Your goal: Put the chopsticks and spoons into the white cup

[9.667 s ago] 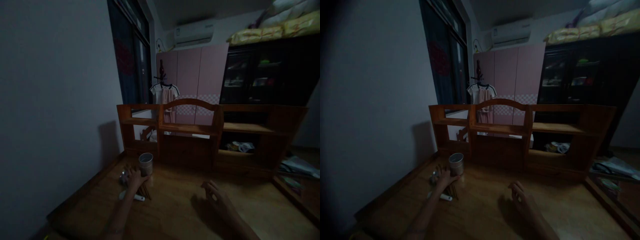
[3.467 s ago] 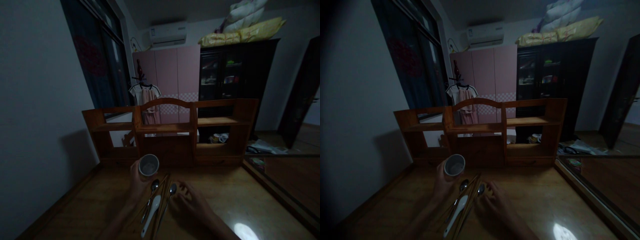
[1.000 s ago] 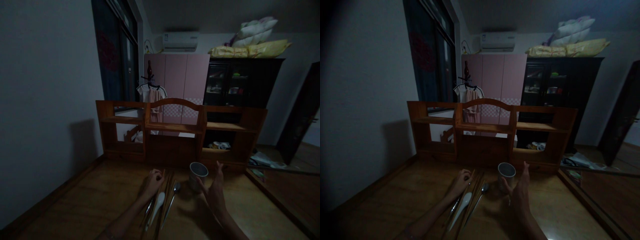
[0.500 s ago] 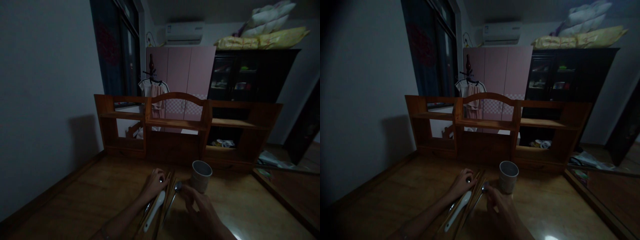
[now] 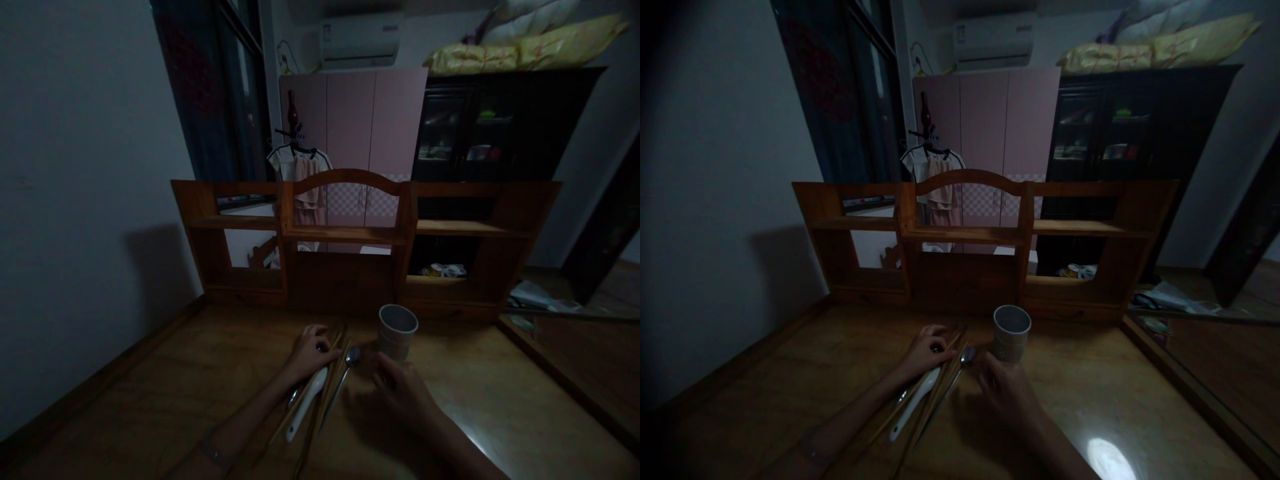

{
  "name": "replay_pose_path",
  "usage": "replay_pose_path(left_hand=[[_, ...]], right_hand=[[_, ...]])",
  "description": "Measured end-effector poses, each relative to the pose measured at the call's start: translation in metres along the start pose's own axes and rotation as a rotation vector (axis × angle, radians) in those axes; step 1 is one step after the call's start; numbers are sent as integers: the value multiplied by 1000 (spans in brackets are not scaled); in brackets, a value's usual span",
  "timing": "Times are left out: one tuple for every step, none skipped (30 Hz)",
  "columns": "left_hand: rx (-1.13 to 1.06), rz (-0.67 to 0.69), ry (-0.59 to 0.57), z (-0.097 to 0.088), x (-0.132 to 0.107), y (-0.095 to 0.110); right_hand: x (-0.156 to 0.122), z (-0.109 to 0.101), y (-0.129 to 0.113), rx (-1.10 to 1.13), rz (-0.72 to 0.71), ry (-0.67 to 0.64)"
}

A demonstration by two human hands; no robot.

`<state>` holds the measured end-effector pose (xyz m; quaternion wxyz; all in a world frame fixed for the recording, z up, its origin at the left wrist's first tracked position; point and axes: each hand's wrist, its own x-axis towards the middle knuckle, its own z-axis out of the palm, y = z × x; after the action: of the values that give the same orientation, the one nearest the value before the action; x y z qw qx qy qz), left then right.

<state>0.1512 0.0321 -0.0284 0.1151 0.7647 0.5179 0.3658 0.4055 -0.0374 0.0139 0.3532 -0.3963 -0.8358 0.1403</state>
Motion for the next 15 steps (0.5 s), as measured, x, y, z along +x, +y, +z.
replay_pose_path(left_hand=[[-9, 2, -8, 0, 0, 0], [-15, 4, -13, 0, 1, -1], [-17, 7, -19, 0, 1, -1], [-14, 11, -19, 0, 1, -1], [-9, 13, -15, 0, 2, -1], [-4, 15, -9, 1, 2, -2], [2, 17, -3, 1, 2, -2], [5, 21, 3, 2, 2, -2], [7, 27, 7, 2, 1, -3], [9, 34, 10, 3, 1, -3], [12, 41, 12, 3, 1, -3], [13, 45, 16, 4, 1, -4], [15, 47, 20, 4, 1, -4], [16, 48, 22, 4, 1, -4], [17, 47, 25, 4, 1, -4]], right_hand=[[0, 1, 1, -4, 3, -6], [0, 2, 1, -6, 4, -13], [-1, 2, 1, -7, 4, -15], [-1, 2, 1, -5, 3, -14], [-2, 2, 1, -3, 2, -13], [-2, 2, 1, 1, -2, -15], [-2, 2, 0, 5, -4, -16], [-2, 1, 0, 10, -7, -18], [-2, 1, -1, 13, -7, -21], [-2, 0, -2, 14, -4, -23], [-1, 0, -2, 11, 0, -22], [-1, 0, -2, 6, 4, -21], [-1, 0, -3, -1, 7, -23], [-1, 0, -3, -7, 10, -28], [-1, 0, -3, -10, 11, -33]])
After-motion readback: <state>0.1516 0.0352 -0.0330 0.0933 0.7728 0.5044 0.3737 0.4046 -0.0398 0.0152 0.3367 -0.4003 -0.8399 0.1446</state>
